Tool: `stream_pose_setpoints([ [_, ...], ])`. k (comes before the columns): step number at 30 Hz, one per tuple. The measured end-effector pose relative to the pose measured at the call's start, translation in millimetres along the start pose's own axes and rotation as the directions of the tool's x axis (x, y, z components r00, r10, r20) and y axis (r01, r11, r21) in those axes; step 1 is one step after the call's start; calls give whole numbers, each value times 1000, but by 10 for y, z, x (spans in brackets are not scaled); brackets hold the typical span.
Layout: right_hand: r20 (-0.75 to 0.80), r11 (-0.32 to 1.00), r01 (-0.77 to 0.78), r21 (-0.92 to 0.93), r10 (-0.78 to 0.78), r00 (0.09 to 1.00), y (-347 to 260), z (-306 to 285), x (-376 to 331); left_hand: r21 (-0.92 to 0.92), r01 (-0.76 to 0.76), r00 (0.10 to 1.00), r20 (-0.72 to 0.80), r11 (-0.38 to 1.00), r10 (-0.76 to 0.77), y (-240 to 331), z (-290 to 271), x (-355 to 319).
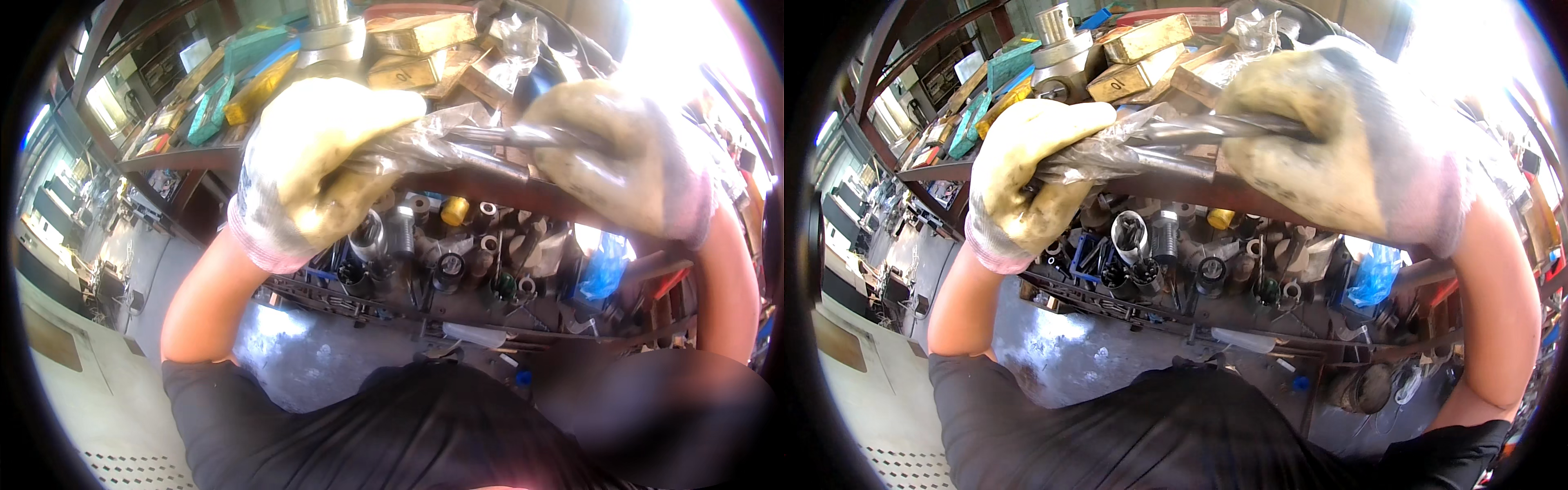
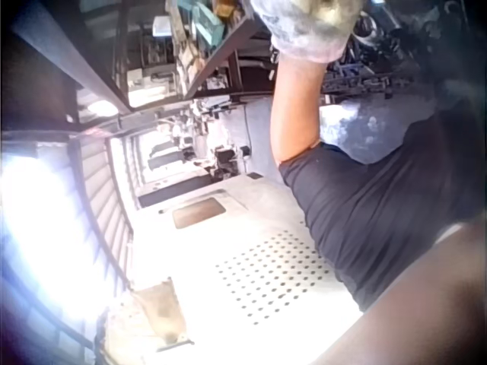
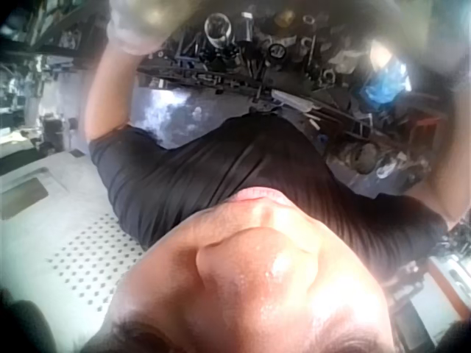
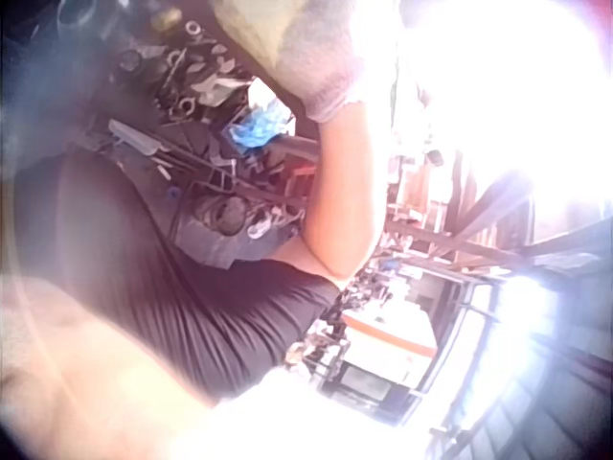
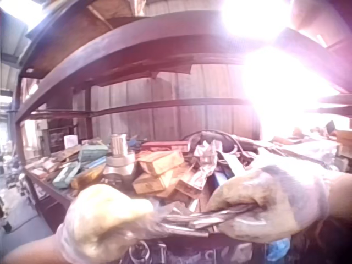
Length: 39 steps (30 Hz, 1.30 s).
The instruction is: The person picks up a drill bit from a stand and places it on a shelf. They then pick up a wooden box from the shelf, look at it, and return it. Finally, they pick up a plastic bag containing metal parts and turn it over in their hands.
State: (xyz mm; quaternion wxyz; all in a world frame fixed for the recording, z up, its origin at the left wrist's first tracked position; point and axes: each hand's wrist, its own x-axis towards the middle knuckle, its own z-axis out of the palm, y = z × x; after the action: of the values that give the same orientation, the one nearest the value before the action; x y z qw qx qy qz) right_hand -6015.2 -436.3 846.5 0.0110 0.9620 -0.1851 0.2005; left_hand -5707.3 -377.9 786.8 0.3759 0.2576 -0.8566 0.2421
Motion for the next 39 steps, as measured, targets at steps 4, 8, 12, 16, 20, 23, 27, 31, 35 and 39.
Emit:
stream_pose_setpoints([
  [4, -14, 992, -59, 108, 61, 998, 47, 100, 64, -2, -6, 999, 41, 1000, 6, 10, 11, 69],
  [8, 94, 936, -229, 269, 212, 973, -152, 61, 163, 35, -25, 993, 117, 999, 21, 32, -19, 119],
  [12, 82, 939, -249, 237, 237, 968, -160, -2, 75, 101, -16, 985, 172, 995, -1, 89, 7, 118],
  [16, -40, 926, -238, 293, 261, 965, -262, 59, -35, 234, -154, 988, 66, 960, 142, -70, 83, -100],
  [20, -151, 846, -292, 446, 393, 907, -334, 47, -195, 73, -67, 994, -83, 995, 73, 13, 65, -111],
  [23, -202, 788, -275, 551, 446, 872, -534, 22, -244, -255, 155, 974, -123, 954, -191, 278, 45, -339],
  [27, -88, 576, -264, 774, 510, 856, -917, 251, -434, -737, 452, 772, 40, 503, -635, 849, 206, -677],
  [31, 149, 94, -261, 961, 619, 771, -1223, 725, -490, -865, 491, 497, 376, -103, -782, 1335, 447, -874],
  [35, 130, 48, -208, 977, 639, 758, -1249, 1181, -456, -837, 545, 433, 331, -49, -838, 1462, 647, -1074],
  [39, 150, 29, -227, 974, 668, 729, -1319, 1460, -381, -832, 549, 375, 330, -79, -866, 1580, 654, -1273],
])
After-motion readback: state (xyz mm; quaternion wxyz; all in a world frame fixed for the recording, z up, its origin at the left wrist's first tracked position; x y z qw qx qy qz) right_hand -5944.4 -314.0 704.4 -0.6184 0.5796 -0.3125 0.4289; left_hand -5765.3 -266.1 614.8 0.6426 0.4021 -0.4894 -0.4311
